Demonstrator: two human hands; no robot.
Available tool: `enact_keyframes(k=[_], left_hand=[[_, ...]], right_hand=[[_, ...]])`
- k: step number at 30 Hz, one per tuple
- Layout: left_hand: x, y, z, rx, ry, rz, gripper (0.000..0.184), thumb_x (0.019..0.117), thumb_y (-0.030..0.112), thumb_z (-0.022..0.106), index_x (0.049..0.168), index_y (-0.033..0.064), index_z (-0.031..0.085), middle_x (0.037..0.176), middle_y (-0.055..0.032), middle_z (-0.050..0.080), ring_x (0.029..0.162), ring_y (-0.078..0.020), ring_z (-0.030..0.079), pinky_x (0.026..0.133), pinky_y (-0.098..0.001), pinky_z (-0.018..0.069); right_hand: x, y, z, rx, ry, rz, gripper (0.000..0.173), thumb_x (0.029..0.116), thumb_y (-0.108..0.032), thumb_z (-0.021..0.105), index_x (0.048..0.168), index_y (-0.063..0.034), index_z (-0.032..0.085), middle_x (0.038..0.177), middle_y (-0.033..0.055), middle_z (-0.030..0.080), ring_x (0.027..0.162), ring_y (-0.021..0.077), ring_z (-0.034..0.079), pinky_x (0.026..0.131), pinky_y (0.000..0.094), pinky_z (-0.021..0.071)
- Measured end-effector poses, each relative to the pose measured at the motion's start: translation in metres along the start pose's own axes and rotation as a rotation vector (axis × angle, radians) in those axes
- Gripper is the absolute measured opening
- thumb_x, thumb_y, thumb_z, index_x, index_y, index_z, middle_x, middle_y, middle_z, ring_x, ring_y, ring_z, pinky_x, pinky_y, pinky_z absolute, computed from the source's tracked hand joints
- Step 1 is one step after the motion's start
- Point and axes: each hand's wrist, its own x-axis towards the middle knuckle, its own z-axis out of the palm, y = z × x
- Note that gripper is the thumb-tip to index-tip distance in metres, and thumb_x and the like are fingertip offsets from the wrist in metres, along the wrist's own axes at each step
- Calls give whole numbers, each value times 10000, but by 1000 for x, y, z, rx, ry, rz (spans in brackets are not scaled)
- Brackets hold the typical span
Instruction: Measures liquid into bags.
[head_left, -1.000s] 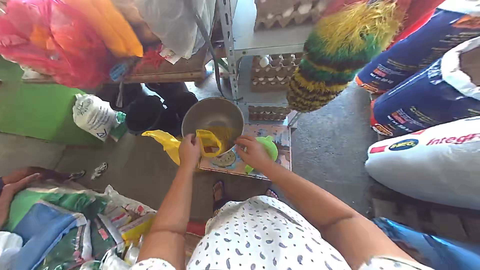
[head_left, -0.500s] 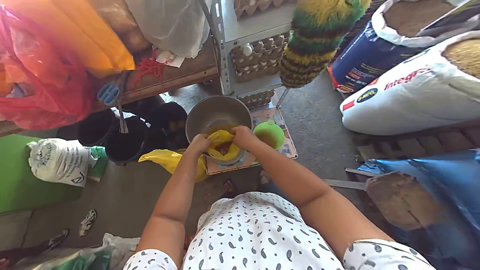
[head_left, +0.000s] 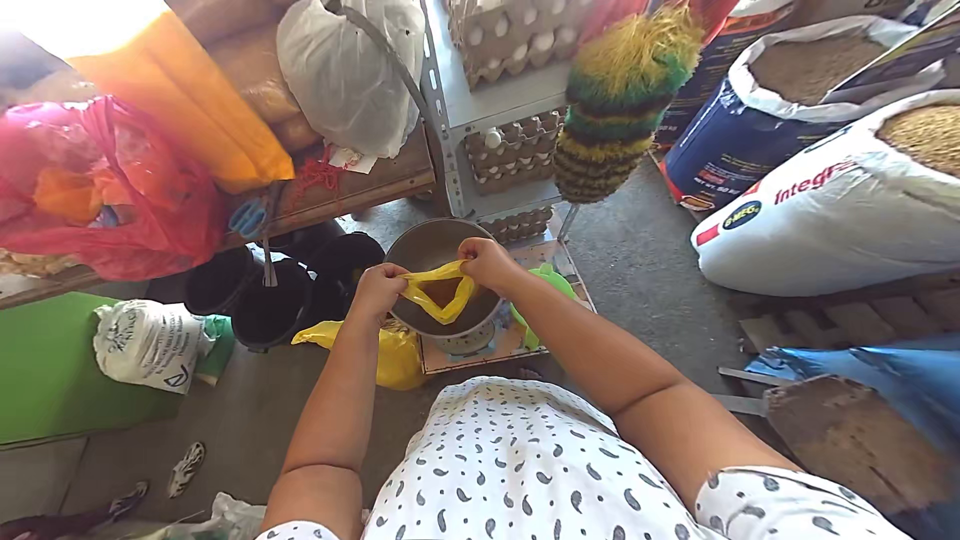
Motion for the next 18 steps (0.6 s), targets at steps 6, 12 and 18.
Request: enact_keyframes(k=[6, 12, 18], left_hand=[[-10, 15, -11, -174, 91, 30, 131, 964, -2, 643, 1084, 24, 689, 894, -79, 680, 731, -133, 645, 693, -287, 565], [-31, -6, -22, -55, 146, 195, 230, 975, 147, 702, 1176, 40, 680, 987, -91, 675, 773, -154, 646, 684, -330, 561], [-40, -11, 9, 790, -297, 525, 416, 953, 198, 734, 1359, 141, 668, 1377, -100, 653, 1003, -260, 715, 877, -476, 585]], right_hand=[[5, 8, -5, 66, -16, 37, 146, 874, 14, 682, 1019, -2, 676, 936, 168, 649, 869, 289, 614, 767, 525, 513], [6, 14, -6, 116, -27, 60, 157, 867, 37, 675, 1017, -9, 662, 927, 146, 633, 860, 265, 594, 756, 501, 501], [4, 7, -8, 85, -75, 40, 125, 880, 26, 678, 999, -13, 669, 906, 135, 641, 839, 246, 602, 744, 476, 504]])
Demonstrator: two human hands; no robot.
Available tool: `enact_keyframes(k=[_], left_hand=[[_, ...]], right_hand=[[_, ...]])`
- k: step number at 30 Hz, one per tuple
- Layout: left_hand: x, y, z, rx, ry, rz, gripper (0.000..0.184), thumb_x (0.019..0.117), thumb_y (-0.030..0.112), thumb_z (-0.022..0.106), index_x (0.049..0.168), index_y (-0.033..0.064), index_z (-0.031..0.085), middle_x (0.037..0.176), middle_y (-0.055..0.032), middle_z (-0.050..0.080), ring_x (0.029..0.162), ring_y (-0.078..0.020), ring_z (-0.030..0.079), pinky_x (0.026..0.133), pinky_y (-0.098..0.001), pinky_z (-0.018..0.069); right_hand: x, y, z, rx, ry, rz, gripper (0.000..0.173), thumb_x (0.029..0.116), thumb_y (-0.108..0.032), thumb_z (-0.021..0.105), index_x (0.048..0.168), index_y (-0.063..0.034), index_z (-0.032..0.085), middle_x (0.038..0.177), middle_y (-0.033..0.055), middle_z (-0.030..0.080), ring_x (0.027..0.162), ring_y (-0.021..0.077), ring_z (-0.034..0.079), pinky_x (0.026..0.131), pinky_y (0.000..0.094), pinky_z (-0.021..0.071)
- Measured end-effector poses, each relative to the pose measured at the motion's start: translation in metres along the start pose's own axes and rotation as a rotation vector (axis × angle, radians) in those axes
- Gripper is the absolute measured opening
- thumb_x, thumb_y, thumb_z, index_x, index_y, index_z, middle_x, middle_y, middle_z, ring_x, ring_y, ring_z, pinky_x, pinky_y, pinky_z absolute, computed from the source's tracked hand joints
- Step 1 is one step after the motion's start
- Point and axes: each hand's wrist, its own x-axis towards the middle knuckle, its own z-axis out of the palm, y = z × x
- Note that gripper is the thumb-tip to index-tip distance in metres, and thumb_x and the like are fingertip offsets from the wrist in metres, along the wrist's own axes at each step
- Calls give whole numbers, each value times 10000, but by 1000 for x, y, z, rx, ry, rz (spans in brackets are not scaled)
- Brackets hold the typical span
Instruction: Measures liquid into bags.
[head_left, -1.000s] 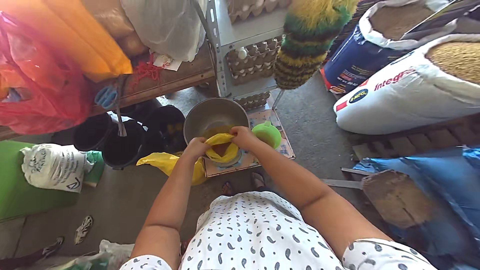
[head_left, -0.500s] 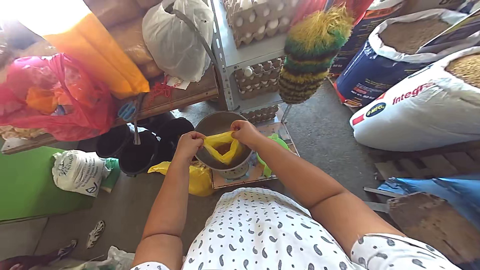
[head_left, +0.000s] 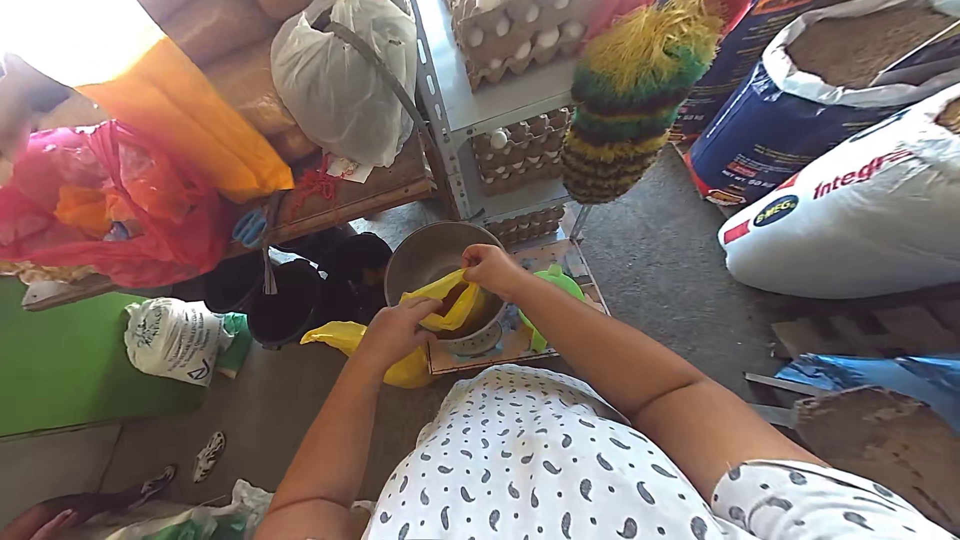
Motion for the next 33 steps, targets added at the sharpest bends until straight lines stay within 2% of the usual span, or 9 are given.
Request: enact_keyframes(k=[5, 12, 14, 16, 19, 23, 26, 30, 33], left_hand=[[7, -42, 15, 276, 220, 70, 131, 973, 69, 642, 994, 32, 766, 929, -155, 742, 924, -335, 731, 852, -506, 590], [-3, -43, 30, 233, 362, 304, 191, 1021, 107, 581, 1008, 22, 752, 889, -143, 743, 885, -307, 741, 846, -455, 603], [-1, -37, 30, 254, 370, 318, 199, 1028, 127, 578, 999, 28, 748, 875, -136, 739, 882, -304, 742, 830, -455, 605], [3, -34, 29, 280, 387, 357, 216, 1036, 157, 580, 963, 27, 736, 846, -130, 731, 859, -301, 742, 806, -461, 610], [7, -34, 28, 305, 395, 413, 218, 1028, 162, 586, 915, 39, 726, 796, -109, 706, 814, -276, 728, 795, -444, 604], [6, -37, 21, 337, 327, 354, 296, 1045, 258, 586, 891, 39, 712, 775, -105, 693, 808, -268, 727, 790, -437, 604], [6, -34, 13, 371, 235, 249, 279, 978, 299, 697, 904, 35, 749, 841, -133, 706, 883, -330, 712, 826, -503, 589], [5, -37, 8, 382, 315, 137, 200, 910, 240, 783, 829, 58, 760, 1322, -208, 624, 1222, -439, 579, 959, -596, 526], [9, -49, 8, 168, 375, 3, 239, 958, 232, 741, 861, 14, 750, 1462, -196, 540, 1230, -369, 605, 1026, -549, 509]], right_hand=[[2, -10, -6, -96, -4, -81, 104, 880, -2, 713, 971, -40, 681, 835, 95, 641, 767, 212, 602, 699, 442, 507], [-22, -27, -10, -377, 75, -390, 102, 875, -115, 754, 976, -130, 759, 1182, 107, 635, 1110, 288, 611, 905, 535, 536], [-39, -27, -2, -545, 37, -515, 123, 826, -248, 838, 934, -193, 815, 1493, 110, 520, 1354, 383, 460, 1053, 654, 393], [-49, -28, 3, -779, -117, -449, 388, 743, -440, 920, 1042, -210, 827, 1730, 63, 185, 1573, 410, 122, 1198, 739, 92], [-38, -12, 9, -1097, -173, -343, 674, 643, -403, 987, 1205, -95, 777, 1757, 69, -39, 1584, 425, -127, 1158, 791, -83], [-16, 1, -12, -1216, -74, -215, 281, 894, -143, 775, 1129, 11, 770, 1718, 145, 215, 1587, 439, 83, 1202, 756, 66], [-17, -8, -28, -1251, -116, -193, 357, 957, -377, 728, 1046, -34, 775, 1609, 113, 447, 1506, 401, 341, 1149, 663, 305], [-19, -17, -34, -1213, -179, -171, 439, 1023, -432, 627, 1005, -7, 733, 1210, 169, 699, 1165, 382, 653, 950, 625, 508], [-12, -16, -39, -1084, -242, -228, 421, 1061, -372, 580, 1016, 20, 726, 1120, 205, 698, 1127, 385, 659, 956, 592, 517]])
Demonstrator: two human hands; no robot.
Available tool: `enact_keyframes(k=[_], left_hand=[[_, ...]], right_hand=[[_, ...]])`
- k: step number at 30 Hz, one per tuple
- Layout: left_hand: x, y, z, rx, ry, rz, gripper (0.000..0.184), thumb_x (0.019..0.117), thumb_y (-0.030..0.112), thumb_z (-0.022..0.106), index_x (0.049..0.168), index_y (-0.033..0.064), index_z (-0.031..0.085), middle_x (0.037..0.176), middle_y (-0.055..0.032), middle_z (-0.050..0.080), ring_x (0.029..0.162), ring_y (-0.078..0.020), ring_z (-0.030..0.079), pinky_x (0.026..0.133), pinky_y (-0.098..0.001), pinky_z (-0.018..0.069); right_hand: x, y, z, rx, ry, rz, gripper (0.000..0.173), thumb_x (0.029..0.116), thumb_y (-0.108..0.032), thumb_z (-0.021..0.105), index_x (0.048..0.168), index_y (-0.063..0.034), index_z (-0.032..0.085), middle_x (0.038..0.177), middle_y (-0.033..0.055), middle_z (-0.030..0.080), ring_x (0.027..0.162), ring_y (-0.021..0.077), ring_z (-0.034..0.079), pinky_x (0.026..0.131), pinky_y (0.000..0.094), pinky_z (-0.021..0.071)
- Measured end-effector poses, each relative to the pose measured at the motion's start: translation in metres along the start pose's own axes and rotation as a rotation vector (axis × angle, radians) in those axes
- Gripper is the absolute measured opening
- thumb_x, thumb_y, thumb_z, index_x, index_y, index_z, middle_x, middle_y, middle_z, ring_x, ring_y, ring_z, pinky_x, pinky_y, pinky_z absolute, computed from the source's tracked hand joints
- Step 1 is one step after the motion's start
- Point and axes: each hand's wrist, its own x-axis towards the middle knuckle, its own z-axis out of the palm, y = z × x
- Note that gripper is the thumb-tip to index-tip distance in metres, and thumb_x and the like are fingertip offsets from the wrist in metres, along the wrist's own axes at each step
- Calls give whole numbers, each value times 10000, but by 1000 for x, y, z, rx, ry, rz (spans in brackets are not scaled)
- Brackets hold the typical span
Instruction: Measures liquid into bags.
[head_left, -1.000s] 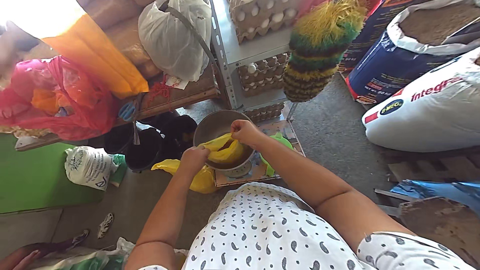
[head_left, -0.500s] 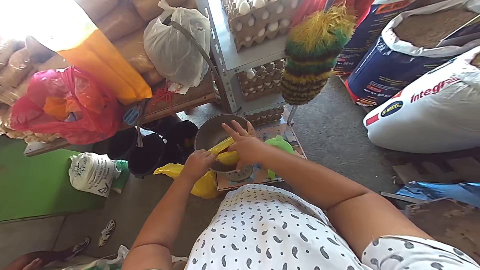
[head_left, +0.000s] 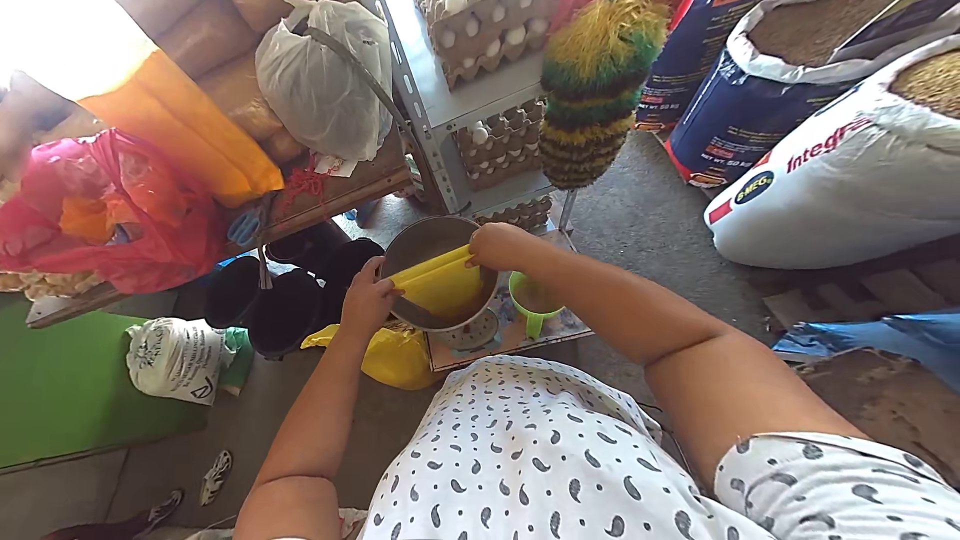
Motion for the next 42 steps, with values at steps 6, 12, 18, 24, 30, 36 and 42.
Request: enact_keyframes(k=[6, 12, 18, 24, 30, 36, 42], left_hand=[[4, 6, 12, -828, 110, -403, 193, 1079, 170, 535, 1000, 9, 608, 874, -78, 695, 751, -150, 701, 746, -359, 611], [20, 28, -7, -1159, 382, -219, 132, 1096, 163, 402, 978, 164, 461, 821, 57, 560, 713, -42, 573, 707, -259, 537], [32, 57, -99, -577, 432, 53, 895, 694, 530, 887, 1315, 5, 514, 900, -21, 592, 746, -63, 579, 677, -263, 531], [52, 102, -171, -217, 456, 137, 272, 886, 296, 797, 933, 36, 731, 824, -40, 703, 752, -68, 641, 735, -319, 539], [78, 123, -222, -299, 522, 297, 279, 999, 286, 652, 808, 83, 669, 746, 64, 644, 683, 42, 588, 665, -205, 507], [105, 142, -298, -172, 595, 195, 294, 1014, 346, 615, 901, 92, 709, 978, 36, 717, 900, 28, 648, 846, -241, 535], [134, 137, -348, -182, 723, 155, 257, 1007, 287, 614, 806, 128, 620, 681, 107, 523, 630, 39, 516, 653, -204, 467]], right_hand=[[2, 4, 5, 484, 297, -141, 220, 1017, -168, 650, 1056, 12, 769, 1184, 178, 726, 1169, 315, 663, 1059, 519, 476], [-10, -25, -20, 711, 528, -156, 156, 973, -169, 703, 1030, -51, 788, 1121, 115, 745, 1054, 228, 694, 961, 478, 540], [-35, -70, -82, 815, 720, -312, 115, 961, -148, 705, 994, -68, 781, 888, 39, 734, 793, 94, 663, 771, 343, 555], [-49, -105, -133, 875, 781, -684, 46, 924, -18, 709, 949, -12, 747, 832, 19, 723, 722, 17, 649, 699, 214, 556], [-49, -91, -163, 1022, 848, -851, 673, 874, -218, 781, 1431, 9, 480, 1358, 115, 586, 1140, 147, 601, 897, 285, 547], [-50, -81, -184, 1114, 465, -834, 909, 784, -530, 848, 1414, -67, 384, 1151, -24, 687, 1038, 61, 692, 909, 265, 604], [-46, -95, -220, 1009, 534, -748, 722, 801, -427, 828, 1333, -53, 513, 1086, -21, 694, 970, 36, 688, 866, 240, 600]])
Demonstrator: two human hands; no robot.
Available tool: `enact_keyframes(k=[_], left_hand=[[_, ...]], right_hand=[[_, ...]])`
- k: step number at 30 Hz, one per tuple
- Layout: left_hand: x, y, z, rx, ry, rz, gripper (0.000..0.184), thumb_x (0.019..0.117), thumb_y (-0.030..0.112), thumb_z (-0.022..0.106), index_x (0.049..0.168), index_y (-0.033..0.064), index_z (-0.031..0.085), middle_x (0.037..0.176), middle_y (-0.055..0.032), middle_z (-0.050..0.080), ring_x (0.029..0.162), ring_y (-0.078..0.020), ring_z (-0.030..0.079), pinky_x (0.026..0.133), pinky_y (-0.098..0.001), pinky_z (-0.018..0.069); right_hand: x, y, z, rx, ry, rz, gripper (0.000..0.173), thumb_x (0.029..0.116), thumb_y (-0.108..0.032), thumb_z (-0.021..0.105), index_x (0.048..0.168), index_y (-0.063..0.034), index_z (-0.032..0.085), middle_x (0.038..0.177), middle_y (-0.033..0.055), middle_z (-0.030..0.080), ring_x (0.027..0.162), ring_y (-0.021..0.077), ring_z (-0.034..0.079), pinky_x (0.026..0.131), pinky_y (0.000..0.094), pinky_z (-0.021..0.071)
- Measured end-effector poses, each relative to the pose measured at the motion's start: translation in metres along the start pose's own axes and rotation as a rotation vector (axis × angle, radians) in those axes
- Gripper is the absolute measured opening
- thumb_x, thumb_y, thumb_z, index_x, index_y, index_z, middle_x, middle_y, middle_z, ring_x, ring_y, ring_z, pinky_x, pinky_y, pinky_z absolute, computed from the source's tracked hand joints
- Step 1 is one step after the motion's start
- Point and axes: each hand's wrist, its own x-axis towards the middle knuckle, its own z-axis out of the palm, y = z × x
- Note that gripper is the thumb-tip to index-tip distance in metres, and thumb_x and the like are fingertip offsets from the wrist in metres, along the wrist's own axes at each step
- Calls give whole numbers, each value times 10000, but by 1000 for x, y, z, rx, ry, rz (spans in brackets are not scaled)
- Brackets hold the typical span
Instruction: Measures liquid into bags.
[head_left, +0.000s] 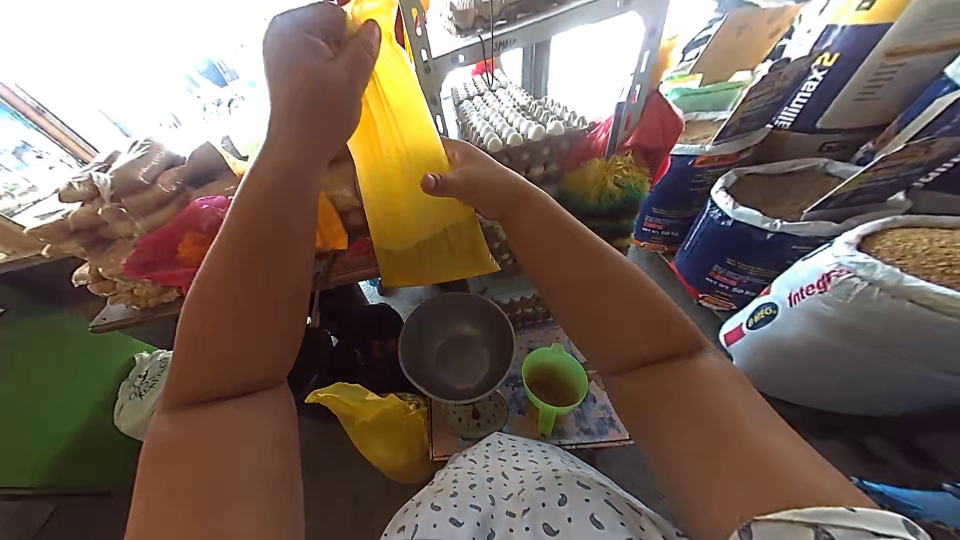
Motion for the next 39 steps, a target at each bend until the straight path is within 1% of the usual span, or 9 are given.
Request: enact_keyframes(k=[3, 5, 7, 10, 14, 18, 22, 33, 39], left_hand=[[11, -11, 3, -24, 33, -10, 254, 1010, 227, 589, 778, 126, 613, 670, 104, 535, 627, 37, 528, 649, -208, 469], [14, -20, 7, -34, 42, -26, 270, 1011, 198, 555, 752, 125, 573, 657, 91, 503, 612, 14, 501, 637, -225, 446], [15, -32, 10, -75, 42, -67, 268, 1020, 196, 539, 767, 112, 571, 677, 68, 529, 629, -11, 534, 655, -252, 479], [19, -52, 19, -144, 53, -134, 263, 1019, 194, 524, 782, 87, 567, 684, 36, 522, 639, -56, 539, 659, -297, 482], [21, -73, 28, -135, 49, -209, 268, 1017, 200, 510, 809, 48, 584, 709, -18, 548, 675, -125, 571, 685, -373, 497], [21, -84, 32, -115, 63, -278, 289, 1001, 219, 508, 760, 72, 568, 686, -14, 535, 672, -146, 562, 680, -414, 478], [23, -83, 31, -30, 5, -291, 295, 979, 255, 519, 745, 85, 577, 697, -37, 568, 705, -196, 596, 691, -485, 484], [19, -68, 19, 108, -137, -288, 255, 938, 228, 611, 729, 88, 568, 701, -22, 543, 686, -158, 555, 663, -415, 451], [15, -57, 13, 139, -228, -303, 181, 943, 234, 658, 943, 54, 678, 850, -65, 635, 805, -175, 609, 754, -424, 493]], right_hand=[[10, 1, -1, -67, 17, 14, 717, 827, -457, 808, 1338, -44, 521, 1112, -3, 687, 999, 34, 677, 893, 241, 587], [15, 12, -4, -78, 15, -1, 793, 831, -556, 770, 1374, -44, 503, 1147, -1, 682, 1033, 38, 667, 919, 254, 575], [21, 28, -5, -86, 12, -13, 834, 817, -633, 748, 1374, -63, 503, 1155, -16, 686, 1046, 38, 666, 929, 264, 575], [36, 49, 1, -135, 57, 106, 799, 829, -452, 780, 1435, -35, 469, 1209, 92, 674, 1065, 134, 675, 937, 366, 584], [64, 55, 23, -251, 127, 233, 718, 845, -357, 852, 1409, -49, 530, 1222, 160, 683, 1097, 231, 690, 978, 466, 574], [88, 61, 46, -368, 234, 287, 875, 759, -496, 900, 1431, -83, 521, 1288, 159, 657, 1182, 278, 648, 1028, 541, 525], [102, 69, 65, -424, 332, 284, 943, 696, -559, 909, 1433, -113, 523, 1242, 153, 684, 1160, 313, 657, 986, 611, 524], [102, 57, 77, -552, 300, 344, 616, 831, -513, 831, 1224, -67, 668, 1150, 143, 708, 1116, 299, 669, 969, 577, 518], [104, 57, 78, -599, 284, 358, 481, 891, -462, 785, 1129, -53, 701, 1065, 151, 717, 1037, 305, 687, 909, 575, 528]])
